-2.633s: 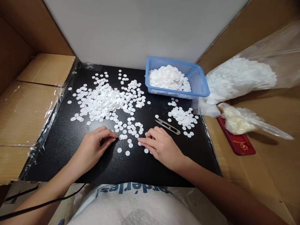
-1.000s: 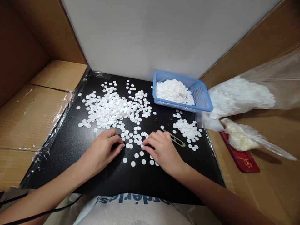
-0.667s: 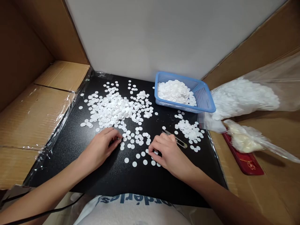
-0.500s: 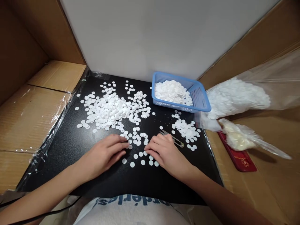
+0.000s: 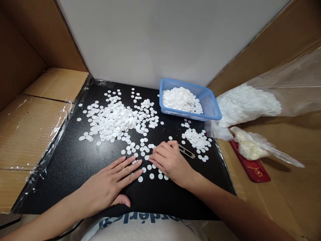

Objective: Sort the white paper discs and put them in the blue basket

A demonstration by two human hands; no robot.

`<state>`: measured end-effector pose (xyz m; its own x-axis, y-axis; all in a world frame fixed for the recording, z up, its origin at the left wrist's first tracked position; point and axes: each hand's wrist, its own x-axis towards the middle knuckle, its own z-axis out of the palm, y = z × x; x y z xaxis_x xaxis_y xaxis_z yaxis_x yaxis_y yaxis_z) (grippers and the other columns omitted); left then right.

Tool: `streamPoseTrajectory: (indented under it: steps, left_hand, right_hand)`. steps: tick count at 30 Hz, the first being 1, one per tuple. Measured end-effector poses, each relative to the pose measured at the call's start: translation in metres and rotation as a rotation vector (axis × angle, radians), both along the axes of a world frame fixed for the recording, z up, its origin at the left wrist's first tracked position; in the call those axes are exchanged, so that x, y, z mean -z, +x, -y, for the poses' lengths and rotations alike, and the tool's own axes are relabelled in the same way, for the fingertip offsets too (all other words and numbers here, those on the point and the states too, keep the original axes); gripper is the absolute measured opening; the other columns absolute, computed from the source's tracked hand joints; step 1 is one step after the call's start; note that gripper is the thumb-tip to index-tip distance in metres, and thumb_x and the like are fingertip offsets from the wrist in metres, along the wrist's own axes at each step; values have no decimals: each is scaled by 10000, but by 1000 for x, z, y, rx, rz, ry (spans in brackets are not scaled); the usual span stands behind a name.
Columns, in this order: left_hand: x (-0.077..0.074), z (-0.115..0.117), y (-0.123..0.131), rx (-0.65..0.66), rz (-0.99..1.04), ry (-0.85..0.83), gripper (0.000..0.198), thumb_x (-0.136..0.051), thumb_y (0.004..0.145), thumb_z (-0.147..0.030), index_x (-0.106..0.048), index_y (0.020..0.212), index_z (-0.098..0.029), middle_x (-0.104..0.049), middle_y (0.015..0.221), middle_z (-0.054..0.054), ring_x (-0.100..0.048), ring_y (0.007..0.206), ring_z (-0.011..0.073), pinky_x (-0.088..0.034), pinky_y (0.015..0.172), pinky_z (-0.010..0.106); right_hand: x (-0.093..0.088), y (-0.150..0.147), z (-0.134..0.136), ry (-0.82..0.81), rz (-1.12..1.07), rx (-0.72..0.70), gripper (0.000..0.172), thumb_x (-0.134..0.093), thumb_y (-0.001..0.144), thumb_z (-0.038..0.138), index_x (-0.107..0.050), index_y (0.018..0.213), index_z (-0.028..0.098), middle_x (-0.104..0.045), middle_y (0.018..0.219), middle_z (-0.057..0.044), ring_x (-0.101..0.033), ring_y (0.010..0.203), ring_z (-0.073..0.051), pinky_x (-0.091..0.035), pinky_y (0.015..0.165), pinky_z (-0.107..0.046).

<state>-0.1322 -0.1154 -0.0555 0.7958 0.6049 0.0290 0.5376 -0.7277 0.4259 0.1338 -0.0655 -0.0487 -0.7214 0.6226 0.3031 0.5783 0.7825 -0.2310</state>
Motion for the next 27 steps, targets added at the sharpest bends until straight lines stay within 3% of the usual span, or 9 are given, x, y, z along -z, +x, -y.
streamPoseTrajectory:
  steps: [5, 7, 11, 14, 16, 18, 24, 27]
  left_hand:
    - [-5, 1, 1, 33, 5, 8, 868, -562, 869, -657, -198, 1581, -319, -425, 1559, 49, -367, 1463, 275, -279, 1220, 454]
    - [-9, 1, 0, 31, 22, -21, 829, -577, 871, -641, -250, 1568, -334, -466, 1537, 41, -391, 1451, 277, -308, 1206, 453]
    - [-14, -3, 1, -88, 131, -45, 500, -534, 972, -495, -504, 1438, -315, -602, 1416, 63, -518, 1345, 265, -422, 1113, 456]
    - [-12, -13, 8, -301, 202, 17, 256, -478, 1025, -304, -663, 1197, -260, -691, 1111, 67, -629, 1037, 231, -517, 884, 389]
    - [-10, -23, 16, -374, 167, 58, 187, -507, 1003, -243, -683, 1065, -236, -653, 936, 43, -588, 868, 214, -491, 767, 356]
    - [-8, -34, 23, -374, 106, 64, 144, -530, 977, -189, -670, 978, -219, -614, 878, 30, -550, 833, 211, -457, 736, 342]
    - [-10, -57, 34, -337, 8, 32, 96, -580, 911, -114, -590, 856, -191, -569, 834, 22, -531, 784, 208, -409, 698, 331]
    - [-13, -61, 35, -329, 0, -36, 126, -588, 881, -75, -580, 830, -189, -565, 832, 21, -540, 781, 204, -408, 696, 327]
  right_hand:
    - [-10, 1, 9, -333, -25, 132, 137, -642, 920, 157, -589, 802, 202, -594, 795, 13, -522, 795, -160, -329, 760, -329]
    - [-12, 1, 8, -391, -13, 196, 164, -665, 902, 153, -564, 785, 208, -580, 786, 24, -528, 781, -157, -334, 742, -318]
    - [-12, -4, -1, -306, -1, 231, 117, -638, 926, 149, -580, 847, 213, -591, 834, 14, -532, 788, -162, -336, 745, -326]
    - [-8, -14, -6, -225, -2, 181, 52, -641, 942, 182, -630, 907, 218, -620, 887, -9, -539, 836, -179, -332, 765, -343]
    - [-6, -21, -9, -202, 2, 167, 26, -668, 934, 211, -647, 918, 211, -630, 894, -20, -534, 838, -187, -326, 765, -350]
    - [-5, -27, -11, -213, 5, 179, 49, -693, 919, 216, -648, 907, 200, -631, 884, -22, -526, 832, -188, -319, 757, -349]
    - [-8, -32, -21, -439, -40, 212, 127, -758, 862, 190, -640, 816, 203, -589, 804, 13, -513, 809, -171, -304, 758, -327]
    - [-8, -30, -17, -383, -68, 179, 131, -744, 860, 153, -629, 812, 194, -596, 818, 8, -504, 828, -173, -295, 765, -330]
